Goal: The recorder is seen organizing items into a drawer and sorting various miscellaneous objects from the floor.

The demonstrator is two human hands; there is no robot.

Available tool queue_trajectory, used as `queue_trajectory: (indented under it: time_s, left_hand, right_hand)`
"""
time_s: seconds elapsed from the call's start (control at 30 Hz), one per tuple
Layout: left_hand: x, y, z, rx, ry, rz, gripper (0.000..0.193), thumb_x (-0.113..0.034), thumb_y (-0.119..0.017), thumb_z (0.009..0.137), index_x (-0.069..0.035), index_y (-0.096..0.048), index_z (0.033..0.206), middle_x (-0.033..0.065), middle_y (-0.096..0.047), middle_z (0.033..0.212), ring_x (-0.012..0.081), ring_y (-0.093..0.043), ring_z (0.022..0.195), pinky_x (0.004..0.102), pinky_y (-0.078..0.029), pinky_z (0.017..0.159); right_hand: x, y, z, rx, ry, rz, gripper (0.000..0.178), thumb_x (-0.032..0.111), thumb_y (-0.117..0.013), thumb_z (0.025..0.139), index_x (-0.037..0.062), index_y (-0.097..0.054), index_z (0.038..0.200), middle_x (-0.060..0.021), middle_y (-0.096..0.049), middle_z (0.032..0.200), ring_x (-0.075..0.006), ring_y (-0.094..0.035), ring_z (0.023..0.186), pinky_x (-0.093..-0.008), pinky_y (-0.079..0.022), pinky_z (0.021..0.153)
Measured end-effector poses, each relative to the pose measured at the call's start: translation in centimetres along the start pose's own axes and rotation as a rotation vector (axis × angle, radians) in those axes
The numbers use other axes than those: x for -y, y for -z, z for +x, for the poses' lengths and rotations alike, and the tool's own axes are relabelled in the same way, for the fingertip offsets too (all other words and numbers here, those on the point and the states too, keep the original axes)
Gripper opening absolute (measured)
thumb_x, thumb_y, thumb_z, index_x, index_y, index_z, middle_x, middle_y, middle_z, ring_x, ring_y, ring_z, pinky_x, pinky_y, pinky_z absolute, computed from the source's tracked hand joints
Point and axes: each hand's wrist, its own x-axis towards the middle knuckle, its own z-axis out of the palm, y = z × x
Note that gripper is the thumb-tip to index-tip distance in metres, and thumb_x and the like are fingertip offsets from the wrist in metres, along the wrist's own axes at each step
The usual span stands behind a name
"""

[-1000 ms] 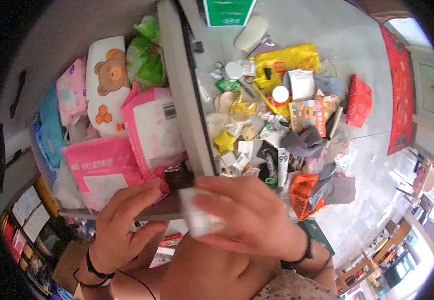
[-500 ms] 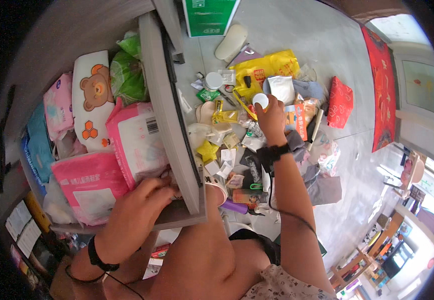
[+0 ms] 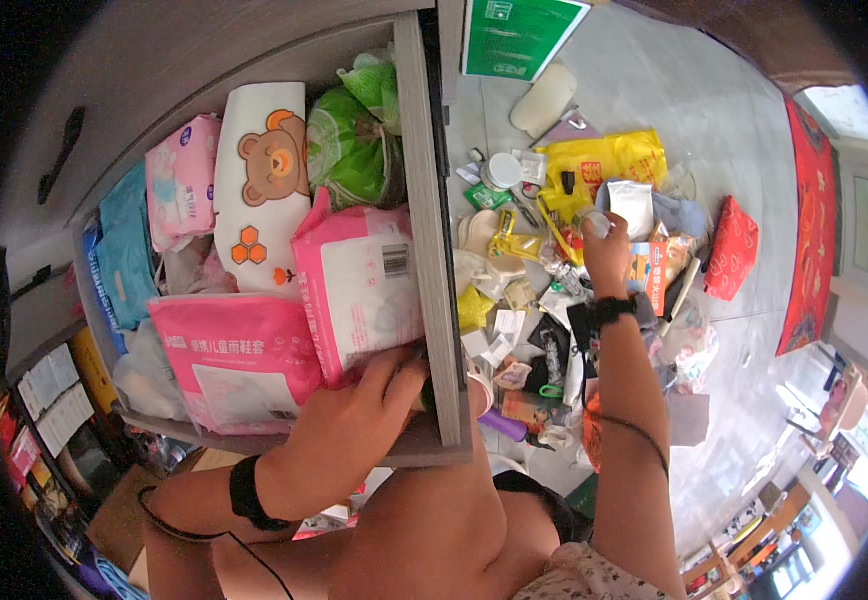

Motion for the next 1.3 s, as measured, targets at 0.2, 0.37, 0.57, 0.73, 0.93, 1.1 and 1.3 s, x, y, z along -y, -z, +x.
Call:
queue_trajectory:
  time_s: [0.2, 0.37, 0.57, 0.73, 0.93, 1.1, 1.3]
  left_hand:
    - [-0.1, 1.1, -0.6, -0.001, -0.045, -0.078, 0.042, -0.015, -0.062, 0.087, -0.002, -0.049, 0.124, 0.0178, -0.051, 0.129, 0.0262, -0.066, 0.087, 0.0345, -0.057, 0.062]
    - [-0.4, 3.9, -1.2, -0.160, -0.042, -0.311, 0.057, -0.018, -0.073, 0.081, -0.002, -0.049, 0.130, 0.0171, -0.049, 0.133, 0.0292, -0.062, 0.106, 0.0367, -0.056, 0.080]
    - [1.0, 7.2, 0.8, -0.337, -0.177, -0.493, 0.067, -0.010, -0.082, 0.070, -0.008, -0.052, 0.130, 0.0149, -0.049, 0.133, 0.0311, -0.052, 0.120, 0.0370, -0.048, 0.095]
    - [4.5, 8.1, 4.0, -0.564, 0.116, -0.881, 0.056, -0.004, -0.079, 0.070, -0.004, -0.051, 0.118, 0.0134, -0.051, 0.115, 0.0301, -0.056, 0.104, 0.0354, -0.051, 0.085]
    - [6.7, 7.5, 8.6, -0.376, -0.048, -0.435, 0.051, 0.004, -0.072, 0.075, -0.003, -0.050, 0.121, 0.0130, -0.048, 0.121, 0.0258, -0.057, 0.109, 0.0329, -0.057, 0.086]
    - [7.9, 8.2, 8.9, -0.345, -0.035, -0.389, 0.053, -0.007, -0.079, 0.070, -0.001, -0.055, 0.117, 0.0151, -0.057, 0.111, 0.0290, -0.060, 0.104, 0.0341, -0.054, 0.080]
    - [8.6, 7.7, 9.4, -0.381, -0.080, -0.142, 0.051, -0.020, -0.080, 0.069, -0.006, -0.056, 0.111, 0.0116, -0.058, 0.101, 0.0336, -0.060, 0.096, 0.0421, -0.047, 0.076]
  right_hand:
    - [7.8, 7.1, -7.2, 0.325, 0.001, 0.682, 0.043, 0.023, -0.051, 0.095, 0.0072, -0.044, 0.134, -0.0091, -0.055, 0.120, -0.0173, -0.058, 0.101, -0.0304, -0.050, 0.081]
    - [17.2, 14.0, -14.5, 0.561, 0.193, 1.026, 0.047, 0.013, -0.053, 0.088, -0.0020, -0.043, 0.132, -0.0113, -0.053, 0.124, -0.0166, -0.055, 0.108, -0.0319, -0.046, 0.093]
    - [23.3, 15.7, -18.1, 0.712, 0.581, 0.925, 0.055, 0.014, -0.065, 0.088, -0.0010, -0.039, 0.134, -0.0188, -0.044, 0.139, -0.0276, -0.052, 0.122, -0.0381, -0.047, 0.097]
    - [20.9, 11.0, -13.4, 0.383, 0.228, 1.010, 0.033, 0.007, -0.048, 0.098, 0.0003, -0.043, 0.130, -0.0172, -0.052, 0.131, -0.0254, -0.060, 0.111, -0.0339, -0.051, 0.090]
    - [10.6, -2.4, -1.9, 0.138, 0.267, 0.435, 0.042, 0.011, -0.066, 0.084, 0.0010, -0.053, 0.123, -0.0167, -0.062, 0.114, -0.0249, -0.067, 0.093, -0.0340, -0.054, 0.079]
    - [10.4, -8.5, 0.8, 0.056, 0.433, 0.047, 0.071, 0.027, -0.077, 0.075, 0.0048, -0.045, 0.135, -0.0216, -0.051, 0.127, -0.0383, -0.054, 0.113, -0.0452, -0.045, 0.095]
    - [10.6, -9.4, 0.4, 0.116, 0.321, 0.005, 0.071, 0.031, -0.079, 0.072, 0.0024, -0.050, 0.130, -0.0252, -0.051, 0.123, -0.0415, -0.051, 0.114, -0.0461, -0.044, 0.097]
